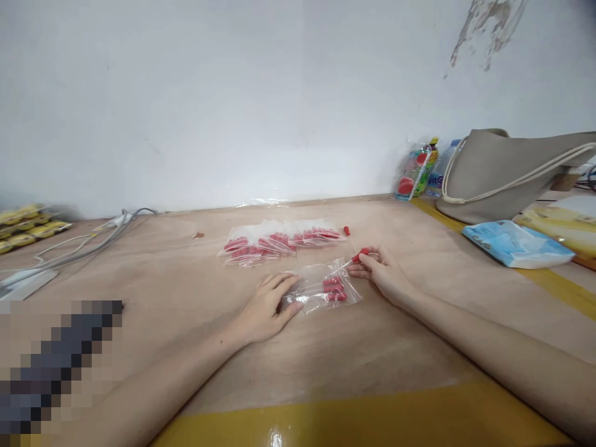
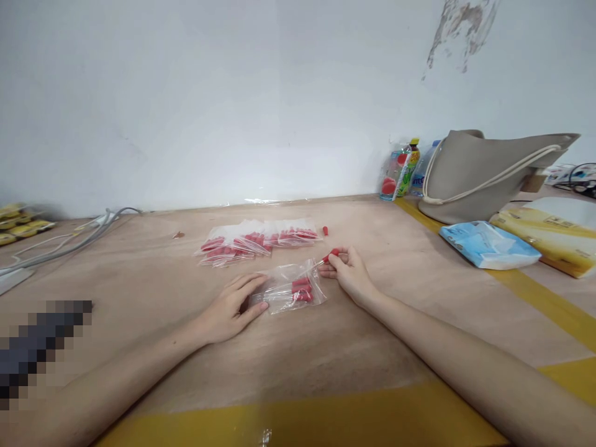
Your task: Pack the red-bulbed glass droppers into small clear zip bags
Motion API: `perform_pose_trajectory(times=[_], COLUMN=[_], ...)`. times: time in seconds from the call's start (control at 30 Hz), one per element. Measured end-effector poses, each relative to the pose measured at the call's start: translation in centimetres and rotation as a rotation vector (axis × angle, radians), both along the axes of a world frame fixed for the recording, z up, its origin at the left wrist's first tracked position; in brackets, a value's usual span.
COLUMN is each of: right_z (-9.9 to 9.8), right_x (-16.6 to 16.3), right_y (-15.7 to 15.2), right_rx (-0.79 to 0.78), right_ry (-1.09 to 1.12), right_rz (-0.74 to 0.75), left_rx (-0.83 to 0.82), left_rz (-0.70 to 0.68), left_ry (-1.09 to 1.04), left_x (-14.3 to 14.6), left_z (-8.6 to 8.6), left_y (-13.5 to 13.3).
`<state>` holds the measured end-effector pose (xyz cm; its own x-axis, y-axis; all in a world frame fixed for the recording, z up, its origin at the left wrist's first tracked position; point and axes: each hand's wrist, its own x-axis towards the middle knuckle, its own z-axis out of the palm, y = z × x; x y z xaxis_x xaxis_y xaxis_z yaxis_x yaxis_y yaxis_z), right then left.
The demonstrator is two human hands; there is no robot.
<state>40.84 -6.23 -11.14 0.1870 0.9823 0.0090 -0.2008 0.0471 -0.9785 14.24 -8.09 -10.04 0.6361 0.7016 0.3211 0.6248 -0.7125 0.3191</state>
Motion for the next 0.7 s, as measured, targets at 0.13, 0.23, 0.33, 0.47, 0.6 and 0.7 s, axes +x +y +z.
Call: perform_pose_trajectory(times=[0.13,0.23,0.33,0.47,0.6,0.7], right_z=[-0.1,-0.3,-0.5,-0.3,-0.4,-0.7], right_x=[0.6,1.0,0.8,0.5,0.6,0.5], right_y=[-0.4,-0.1,0.6,1.2,1.6,1.6], right_rx=[-0.012,0.021,0.019,0.082,0.08,0.066], right_ry=[-0.289,-0.414,-0.442,-0.466,-0.5,-0.545], right_rz=[0.231,0.35,0.366,0.497,0.489,0.336], left_rx=[-0.006,-0.005,-0.003,-0.002,0.002,0.009], left_rz=[0.007,0.01,0.015,0.01,0.01,0.015], left_ry=[0.001,0.006,0.008,-0.002,0.001,0.004], left_x=[0.0,0.0,0.1,0.2,0.2,0.1], left_z=[0.0,0.1,0.1,0.2,0.2,0.1], left_y=[0.1,0.1,0.1,0.0,0.0,0.1])
